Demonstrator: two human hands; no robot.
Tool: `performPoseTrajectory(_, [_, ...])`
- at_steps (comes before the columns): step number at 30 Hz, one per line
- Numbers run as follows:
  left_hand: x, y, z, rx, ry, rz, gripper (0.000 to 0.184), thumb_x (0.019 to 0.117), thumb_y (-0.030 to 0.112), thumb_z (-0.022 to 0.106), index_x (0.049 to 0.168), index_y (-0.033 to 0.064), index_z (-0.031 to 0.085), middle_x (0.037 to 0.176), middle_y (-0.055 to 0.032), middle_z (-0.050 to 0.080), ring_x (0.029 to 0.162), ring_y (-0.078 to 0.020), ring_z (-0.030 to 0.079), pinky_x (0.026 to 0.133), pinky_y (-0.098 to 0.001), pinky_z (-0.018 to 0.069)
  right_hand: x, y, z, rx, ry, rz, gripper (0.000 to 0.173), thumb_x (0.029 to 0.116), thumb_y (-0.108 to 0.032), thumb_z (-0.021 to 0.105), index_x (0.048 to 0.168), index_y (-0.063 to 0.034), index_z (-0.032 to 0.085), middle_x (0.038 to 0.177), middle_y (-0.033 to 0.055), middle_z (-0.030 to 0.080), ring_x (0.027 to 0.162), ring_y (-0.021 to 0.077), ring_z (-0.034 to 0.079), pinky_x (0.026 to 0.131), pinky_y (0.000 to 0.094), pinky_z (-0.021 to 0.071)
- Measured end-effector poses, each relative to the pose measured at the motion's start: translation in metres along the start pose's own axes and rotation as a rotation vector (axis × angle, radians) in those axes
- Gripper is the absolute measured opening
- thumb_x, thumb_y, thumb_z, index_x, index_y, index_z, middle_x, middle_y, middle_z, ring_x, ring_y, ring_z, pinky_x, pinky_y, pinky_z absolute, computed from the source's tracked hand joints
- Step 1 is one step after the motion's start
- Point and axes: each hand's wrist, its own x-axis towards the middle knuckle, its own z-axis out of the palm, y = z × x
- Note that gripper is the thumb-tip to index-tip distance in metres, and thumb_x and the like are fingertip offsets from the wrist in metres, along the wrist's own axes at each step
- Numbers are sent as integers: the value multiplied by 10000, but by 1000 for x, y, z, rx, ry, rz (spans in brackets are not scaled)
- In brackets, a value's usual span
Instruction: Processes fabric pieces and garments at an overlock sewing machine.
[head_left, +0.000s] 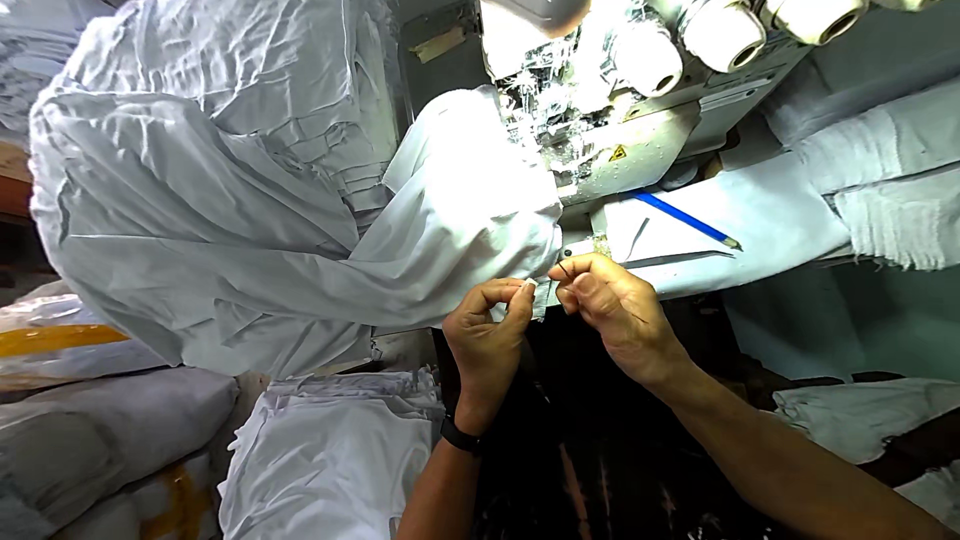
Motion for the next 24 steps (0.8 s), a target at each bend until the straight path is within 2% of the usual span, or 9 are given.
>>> performPoseTrajectory(4, [-3,-5,4,6,47,20,134,844,-41,739,831,87,701,888,-9,742,838,-86,718,726,-249,609,-12,9,5,214,-17,127,116,1025,-261,623,1065,-153,639,717,-66,580,551,-13,487,521,132,411])
performPoseTrajectory(6, [-4,-6,6,3,66,24,136,843,-41,737,828,88,697,884,-14,739,832,-90,717,716,-250,606,-16,10,10,311,2,177,95,1001,-210,664,1016,-121,633,687,-30,602,510,4,510,487,143,439])
performPoseTrajectory(10, [-6,-5,9,-7,99,29,151,821,-55,740,817,89,692,869,-14,733,826,-86,711,707,-244,602,-17,10,17,390,49,194,60,981,-136,677,969,-88,643,660,-9,609,471,10,503,447,144,430])
performPoseTrajectory(15, [-7,-6,12,-15,120,42,159,809,-48,731,789,101,679,854,-3,722,830,-83,704,728,-240,595,-15,9,21,399,64,174,60,985,-122,670,935,-91,659,661,-7,610,468,6,497,435,139,416])
performPoseTrajectory(18, [-8,-6,13,-9,126,37,163,805,-46,731,789,106,675,858,0,726,856,-85,706,786,-258,594,-15,9,21,395,63,169,64,985,-121,670,929,-91,661,661,0,610,470,8,497,434,140,413])
performPoseTrajectory(24, [-8,-7,14,-7,137,20,157,809,-51,732,793,99,686,854,-8,727,836,-79,702,730,-237,588,-12,11,20,361,72,140,65,982,-122,675,921,-102,666,660,-12,607,475,-2,491,442,131,409])
